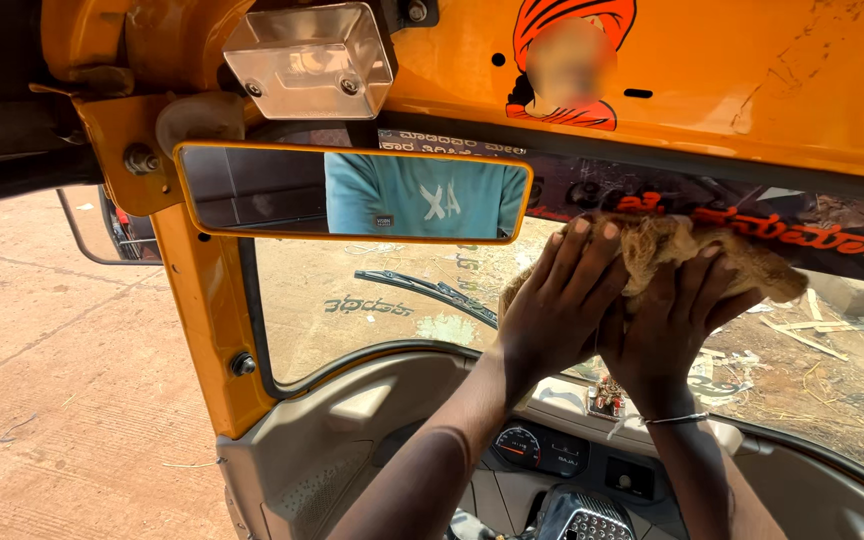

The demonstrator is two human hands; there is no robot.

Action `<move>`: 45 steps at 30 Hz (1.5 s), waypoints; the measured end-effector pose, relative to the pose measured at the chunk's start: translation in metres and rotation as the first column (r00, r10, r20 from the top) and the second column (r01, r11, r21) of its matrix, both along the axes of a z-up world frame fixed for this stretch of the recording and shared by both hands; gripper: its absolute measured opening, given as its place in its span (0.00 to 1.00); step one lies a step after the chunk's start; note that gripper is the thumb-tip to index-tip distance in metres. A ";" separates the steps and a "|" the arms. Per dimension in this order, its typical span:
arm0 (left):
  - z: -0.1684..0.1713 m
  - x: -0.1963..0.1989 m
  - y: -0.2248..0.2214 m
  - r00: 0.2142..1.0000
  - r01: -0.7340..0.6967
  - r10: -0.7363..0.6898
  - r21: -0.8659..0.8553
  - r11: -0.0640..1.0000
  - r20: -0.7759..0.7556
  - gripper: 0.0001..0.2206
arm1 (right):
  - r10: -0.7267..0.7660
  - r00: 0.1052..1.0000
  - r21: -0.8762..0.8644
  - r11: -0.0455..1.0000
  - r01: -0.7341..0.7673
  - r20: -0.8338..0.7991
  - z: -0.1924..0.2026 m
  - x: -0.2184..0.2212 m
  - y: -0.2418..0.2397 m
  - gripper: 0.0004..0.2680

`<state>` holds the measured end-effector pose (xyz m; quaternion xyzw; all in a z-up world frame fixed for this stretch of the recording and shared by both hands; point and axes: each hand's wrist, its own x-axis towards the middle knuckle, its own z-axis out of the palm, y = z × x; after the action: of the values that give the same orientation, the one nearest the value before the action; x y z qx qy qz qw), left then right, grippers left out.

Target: The person wipes the dashboard, windshield, and side mirrors of a three-wheeled auto-rickshaw using a cloth. They clean the instrument panel, handlebars, and interior frame, moving the cloth between surfaces to remove dust and dirt.

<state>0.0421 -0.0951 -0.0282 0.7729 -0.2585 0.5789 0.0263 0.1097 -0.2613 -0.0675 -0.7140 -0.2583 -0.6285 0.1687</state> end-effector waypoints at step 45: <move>-0.186 -0.021 -0.007 0.843 -0.180 0.021 -0.245 0.953 -0.537 0.33 | 0.064 0.855 -0.225 0.952 -0.206 -0.514 -0.132 -0.058 0.026 0.16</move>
<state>0.0212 -0.1022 -0.2146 0.9025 -0.1135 0.3758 0.1770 0.0519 -0.2357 -0.1999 -0.8486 -0.3394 -0.3666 0.1742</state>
